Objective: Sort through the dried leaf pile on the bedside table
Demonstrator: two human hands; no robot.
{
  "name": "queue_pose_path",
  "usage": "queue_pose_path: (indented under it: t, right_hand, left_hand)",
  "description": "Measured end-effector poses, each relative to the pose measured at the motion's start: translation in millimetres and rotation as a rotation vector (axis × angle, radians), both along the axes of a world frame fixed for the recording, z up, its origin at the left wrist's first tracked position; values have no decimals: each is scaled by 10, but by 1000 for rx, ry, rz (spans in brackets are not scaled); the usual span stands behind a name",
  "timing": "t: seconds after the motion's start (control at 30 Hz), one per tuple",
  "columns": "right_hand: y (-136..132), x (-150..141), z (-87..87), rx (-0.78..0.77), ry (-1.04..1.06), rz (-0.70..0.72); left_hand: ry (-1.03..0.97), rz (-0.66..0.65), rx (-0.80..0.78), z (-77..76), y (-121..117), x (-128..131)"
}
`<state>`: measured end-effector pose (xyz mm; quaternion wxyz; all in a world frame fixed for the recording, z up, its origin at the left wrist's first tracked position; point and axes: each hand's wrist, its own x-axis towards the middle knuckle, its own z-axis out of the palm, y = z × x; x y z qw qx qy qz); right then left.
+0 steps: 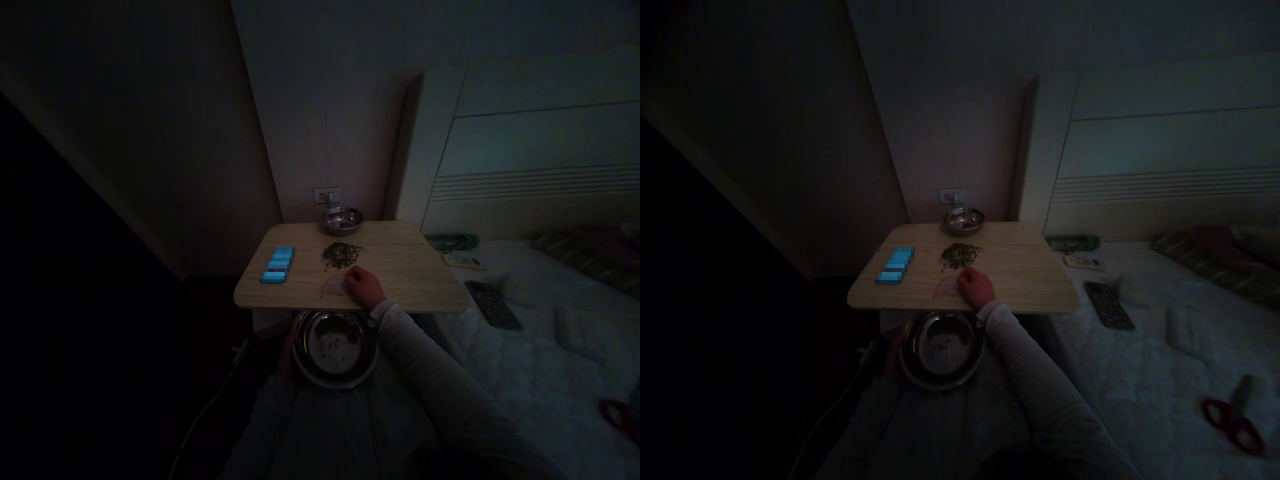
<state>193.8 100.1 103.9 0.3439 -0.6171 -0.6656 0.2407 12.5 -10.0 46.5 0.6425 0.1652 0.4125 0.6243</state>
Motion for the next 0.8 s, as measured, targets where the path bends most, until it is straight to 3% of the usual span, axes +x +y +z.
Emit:
queue_pose_path:
  t: [0.2,0.5,0.67,0.8]
  right_hand:
    - [8,21,-24,0,45,104]
    - [48,20,-85,80,141,202]
    - [54,-4,-106,94,129,279]
    - [53,-6,-105,51,126,312]
  left_hand:
    - [-14,-24,-19,2,3,-9]
    - [-47,48,-107,179,-21,56]
    - [-44,-29,-105,154,-35,10]
    - [-32,-2,-68,114,-34,25]
